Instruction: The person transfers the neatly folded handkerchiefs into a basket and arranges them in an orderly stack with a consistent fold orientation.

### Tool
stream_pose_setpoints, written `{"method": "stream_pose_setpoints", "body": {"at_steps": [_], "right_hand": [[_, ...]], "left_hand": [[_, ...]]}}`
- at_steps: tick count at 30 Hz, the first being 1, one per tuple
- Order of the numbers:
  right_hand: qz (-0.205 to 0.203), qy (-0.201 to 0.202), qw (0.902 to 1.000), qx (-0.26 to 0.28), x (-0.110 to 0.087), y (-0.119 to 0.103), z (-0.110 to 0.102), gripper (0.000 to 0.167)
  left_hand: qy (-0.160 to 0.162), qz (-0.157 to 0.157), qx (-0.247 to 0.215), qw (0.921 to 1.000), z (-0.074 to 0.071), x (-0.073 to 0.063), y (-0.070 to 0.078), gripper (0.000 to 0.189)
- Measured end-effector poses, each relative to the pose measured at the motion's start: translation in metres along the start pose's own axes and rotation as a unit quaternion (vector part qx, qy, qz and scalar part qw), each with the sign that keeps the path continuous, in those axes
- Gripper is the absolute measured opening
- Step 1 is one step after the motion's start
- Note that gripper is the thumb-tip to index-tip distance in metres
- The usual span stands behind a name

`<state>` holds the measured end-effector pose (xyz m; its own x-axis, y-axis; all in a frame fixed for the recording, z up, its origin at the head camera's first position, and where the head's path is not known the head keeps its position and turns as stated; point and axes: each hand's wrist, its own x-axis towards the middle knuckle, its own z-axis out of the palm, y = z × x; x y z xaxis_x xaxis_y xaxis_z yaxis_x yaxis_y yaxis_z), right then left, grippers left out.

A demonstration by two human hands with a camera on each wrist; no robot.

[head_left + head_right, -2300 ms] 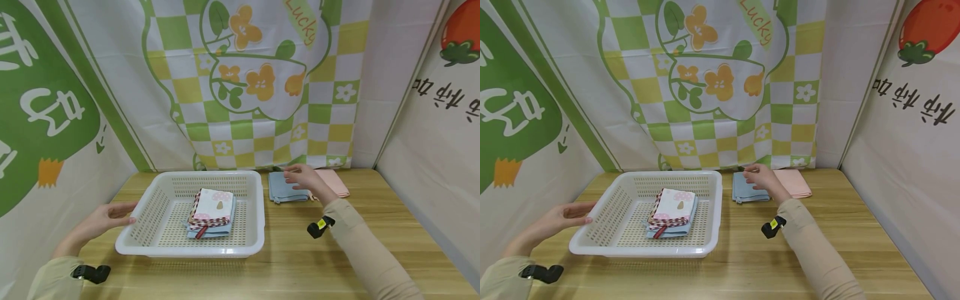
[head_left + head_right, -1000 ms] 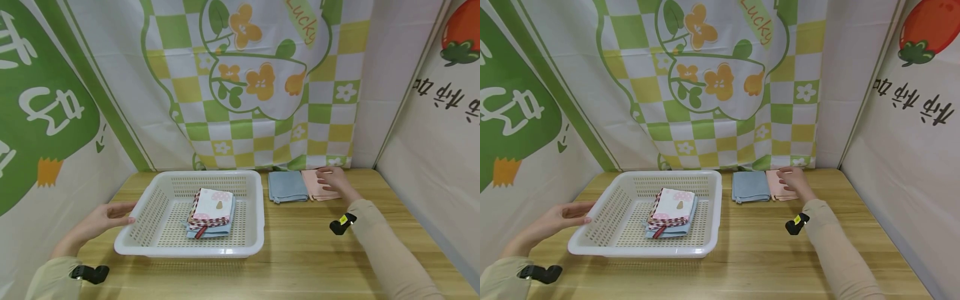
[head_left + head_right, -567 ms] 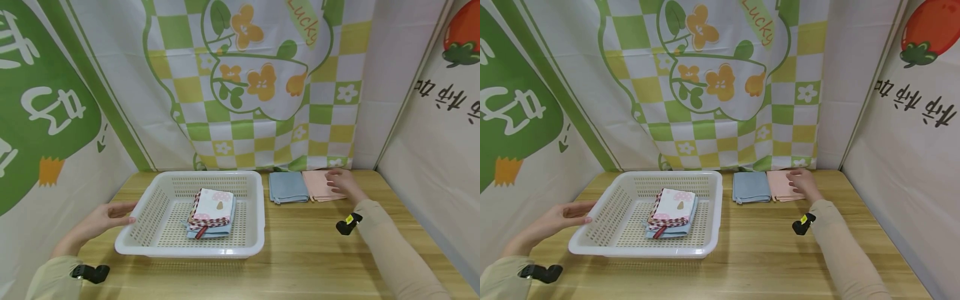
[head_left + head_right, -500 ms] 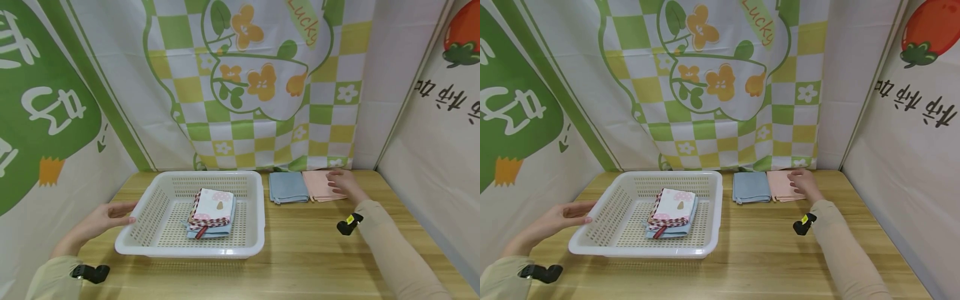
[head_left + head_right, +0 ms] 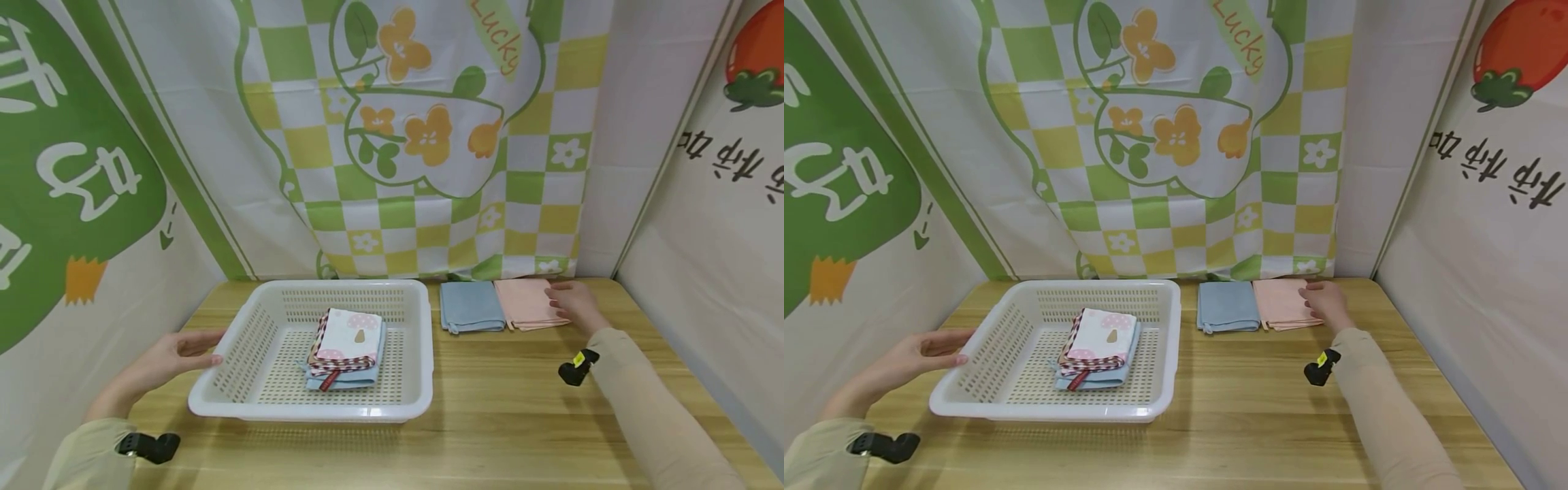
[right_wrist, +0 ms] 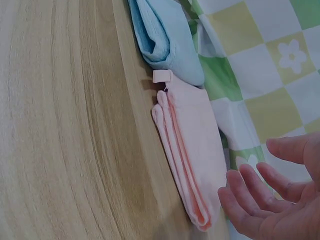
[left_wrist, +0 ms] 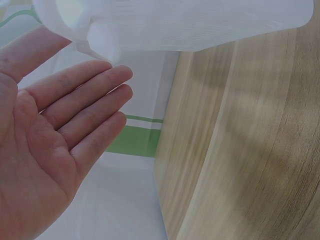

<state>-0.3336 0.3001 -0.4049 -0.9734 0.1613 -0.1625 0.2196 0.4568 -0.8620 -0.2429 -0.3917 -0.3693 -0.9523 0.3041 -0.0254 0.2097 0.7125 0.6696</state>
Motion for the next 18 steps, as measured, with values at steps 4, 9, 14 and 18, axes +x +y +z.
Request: {"method": "stream_pose_setpoints", "body": {"at_steps": [4, 9, 14, 18], "right_hand": [[0.005, 0.02, 0.9996, -0.017, 0.002, 0.006, -0.004, 0.054], [0.005, 0.031, 0.999, -0.032, 0.001, 0.01, -0.008, 0.053], [0.0, 0.047, 0.9974, -0.055, 0.0, 0.013, -0.012, 0.052], [-0.005, 0.052, 0.9956, -0.078, 0.003, 0.02, -0.017, 0.053]], "left_hand": [[-0.001, -0.001, 0.0, 1.0, 0.0, 0.0, -0.001, 0.06], [-0.001, 0.0, 0.001, 1.0, 0.0, 0.001, -0.001, 0.06], [-0.001, 0.0, -0.002, 1.0, 0.0, 0.001, -0.003, 0.059], [-0.001, -0.001, -0.004, 1.0, 0.0, 0.001, -0.003, 0.059]]}}
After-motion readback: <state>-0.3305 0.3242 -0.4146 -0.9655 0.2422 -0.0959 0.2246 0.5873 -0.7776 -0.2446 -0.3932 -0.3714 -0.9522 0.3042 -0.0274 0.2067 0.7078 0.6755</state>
